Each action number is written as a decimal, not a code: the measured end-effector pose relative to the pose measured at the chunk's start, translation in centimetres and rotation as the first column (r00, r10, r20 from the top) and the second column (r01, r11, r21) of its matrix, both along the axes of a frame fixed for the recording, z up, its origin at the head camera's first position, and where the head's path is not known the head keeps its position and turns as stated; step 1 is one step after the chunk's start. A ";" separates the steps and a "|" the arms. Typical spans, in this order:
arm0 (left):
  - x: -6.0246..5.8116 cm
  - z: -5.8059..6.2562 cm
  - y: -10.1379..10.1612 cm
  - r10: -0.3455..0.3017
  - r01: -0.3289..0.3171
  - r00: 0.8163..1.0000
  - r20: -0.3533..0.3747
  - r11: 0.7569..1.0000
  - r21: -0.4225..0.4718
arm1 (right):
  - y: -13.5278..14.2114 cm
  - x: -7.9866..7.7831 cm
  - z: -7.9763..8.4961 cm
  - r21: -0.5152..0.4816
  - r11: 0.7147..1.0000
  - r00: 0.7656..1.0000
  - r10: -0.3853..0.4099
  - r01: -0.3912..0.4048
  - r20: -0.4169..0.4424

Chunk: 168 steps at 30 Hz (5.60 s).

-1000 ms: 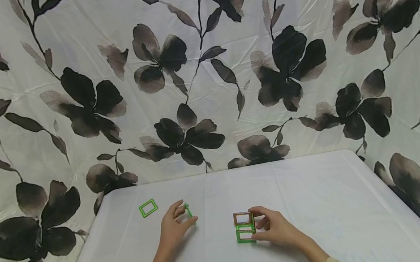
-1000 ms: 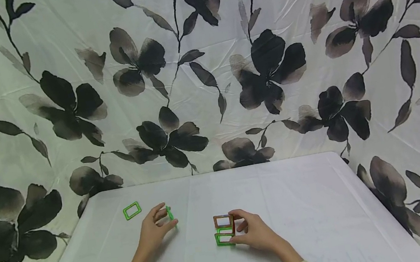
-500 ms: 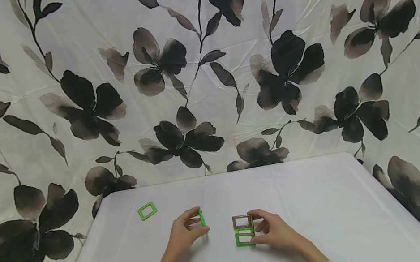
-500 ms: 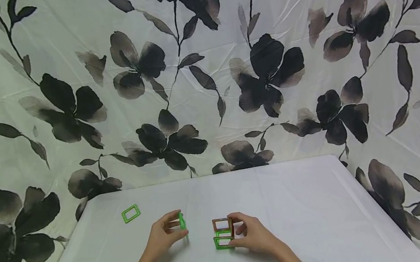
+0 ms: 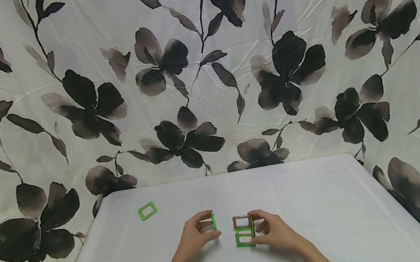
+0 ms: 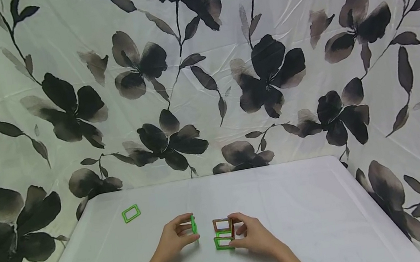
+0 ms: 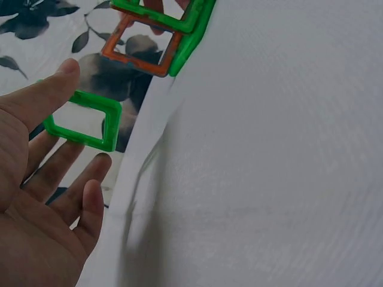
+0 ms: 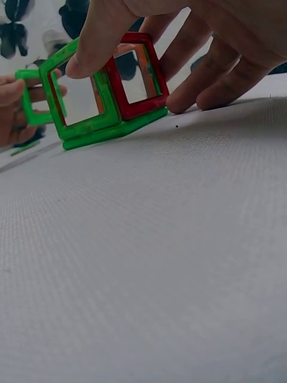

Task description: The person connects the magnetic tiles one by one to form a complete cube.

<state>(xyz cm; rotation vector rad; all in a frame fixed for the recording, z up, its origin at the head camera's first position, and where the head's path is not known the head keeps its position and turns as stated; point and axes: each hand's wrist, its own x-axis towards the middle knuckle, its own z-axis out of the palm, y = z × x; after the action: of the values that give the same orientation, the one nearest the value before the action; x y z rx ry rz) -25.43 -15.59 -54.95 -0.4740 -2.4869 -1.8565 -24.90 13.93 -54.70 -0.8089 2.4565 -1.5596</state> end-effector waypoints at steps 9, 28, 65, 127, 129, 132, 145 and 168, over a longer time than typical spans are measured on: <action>0.2 -0.1 1.0 -0.035 0.035 0.999 0.036 0.999 -0.008 | -0.1 0.1 -0.1 0.027 1.000 1.000 -0.008 0.008 0.002; 0.5 -0.6 2.6 -0.118 0.119 0.991 0.058 0.993 -0.009 | -0.3 0.3 -0.3 0.013 1.000 1.000 -0.002 0.002 0.000; 0.9 -0.2 4.3 -0.131 0.130 0.987 0.095 0.991 0.020 | -0.1 0.3 -0.1 0.004 1.000 1.000 0.006 -0.006 0.000; -0.1 -0.9 3.4 -0.192 0.194 0.979 0.068 0.981 -0.027 | -1.0 -0.2 -0.6 -0.087 0.996 0.997 -0.027 0.033 0.068; -0.1 -0.9 3.4 -0.195 0.198 0.978 0.072 0.980 -0.030 | -0.7 -0.1 -0.5 -0.119 0.993 0.999 -0.004 0.010 0.053; -0.1 -0.9 3.4 -0.197 0.200 0.978 0.075 0.979 -0.038 | -0.4 -0.2 -0.4 -0.152 0.987 0.999 0.047 -0.047 -0.002; 0.0 -0.9 3.3 -0.180 0.184 0.981 0.075 0.982 -0.044 | -1.0 -0.1 -0.8 -0.120 0.991 0.997 0.058 -0.064 -0.047; -1.2 0.8 -4.6 -0.008 0.009 1.000 0.008 0.987 -0.161 | -0.9 -0.3 -0.6 -0.007 0.999 0.997 -0.052 0.052 0.065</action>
<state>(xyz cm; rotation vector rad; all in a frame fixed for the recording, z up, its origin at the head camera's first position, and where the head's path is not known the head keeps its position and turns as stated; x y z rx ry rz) -26.63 -20.19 -54.18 -0.4824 -2.6567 -1.6692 -25.24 12.99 -55.31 -0.6896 2.4460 -1.5881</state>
